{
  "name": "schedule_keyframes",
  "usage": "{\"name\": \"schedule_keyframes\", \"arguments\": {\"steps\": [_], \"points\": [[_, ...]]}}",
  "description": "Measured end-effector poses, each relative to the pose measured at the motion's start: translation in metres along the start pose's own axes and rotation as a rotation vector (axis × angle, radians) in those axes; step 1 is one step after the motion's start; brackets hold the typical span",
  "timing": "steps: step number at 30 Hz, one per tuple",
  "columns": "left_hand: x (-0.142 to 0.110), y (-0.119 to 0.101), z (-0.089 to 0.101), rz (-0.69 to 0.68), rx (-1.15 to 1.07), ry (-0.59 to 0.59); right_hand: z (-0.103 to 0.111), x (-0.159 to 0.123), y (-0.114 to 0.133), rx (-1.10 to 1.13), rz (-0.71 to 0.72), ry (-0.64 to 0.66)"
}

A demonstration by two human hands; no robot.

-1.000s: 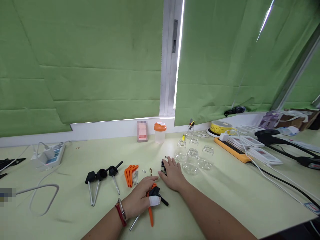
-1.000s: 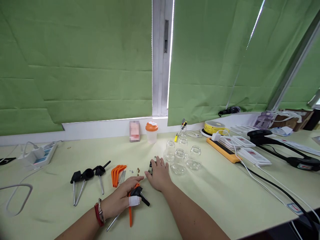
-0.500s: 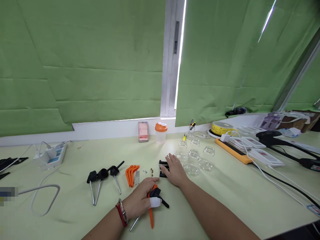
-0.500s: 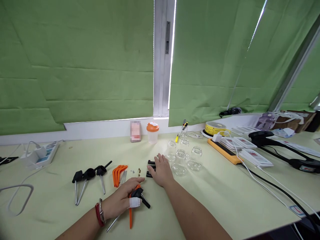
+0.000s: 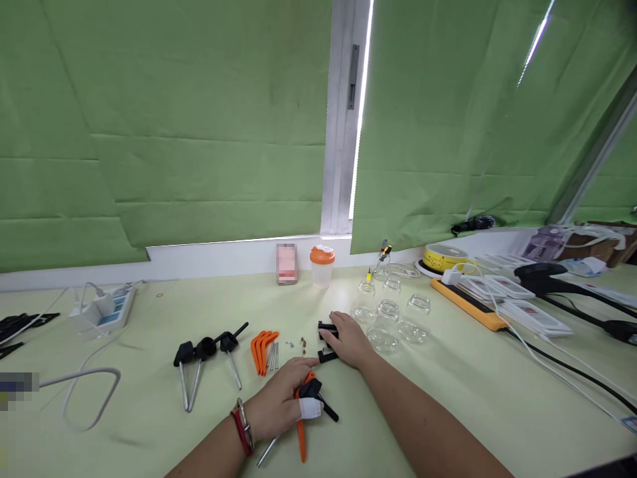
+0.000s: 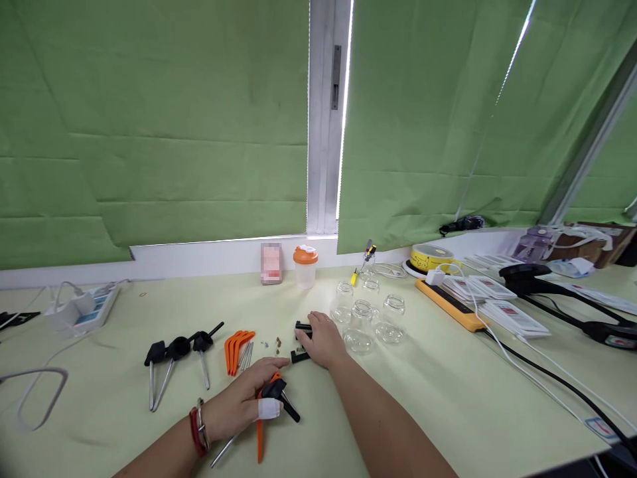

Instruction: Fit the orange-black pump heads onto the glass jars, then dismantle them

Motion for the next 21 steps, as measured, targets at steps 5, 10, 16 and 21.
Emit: {"name": "schedule_keyframes", "arguments": {"steps": [5, 10, 16, 21], "points": [[0.001, -0.001, 0.0, 0.013, 0.017, 0.009, 0.003, -0.003, 0.004, 0.061, 0.077, 0.008], [0.001, -0.001, -0.001, 0.012, 0.016, 0.013, 0.007, -0.003, 0.005, 0.117, 0.112, -0.015], [0.001, 0.002, -0.002, 0.01, 0.021, 0.011, 0.006, -0.001, -0.002, 0.232, 0.129, -0.008], [0.001, 0.002, -0.001, 0.004, 0.009, 0.01, 0.005, 0.001, -0.008, 0.34, 0.168, -0.012]]}}
Point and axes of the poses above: each hand's wrist, its own x-axis towards the middle knuckle, its own z-axis out of the back of the hand, y = z × x, the point moved 4 cm from there along x, towards the middle knuckle, and after that the axes turned 11 degrees about y, right-handed, at the moved point
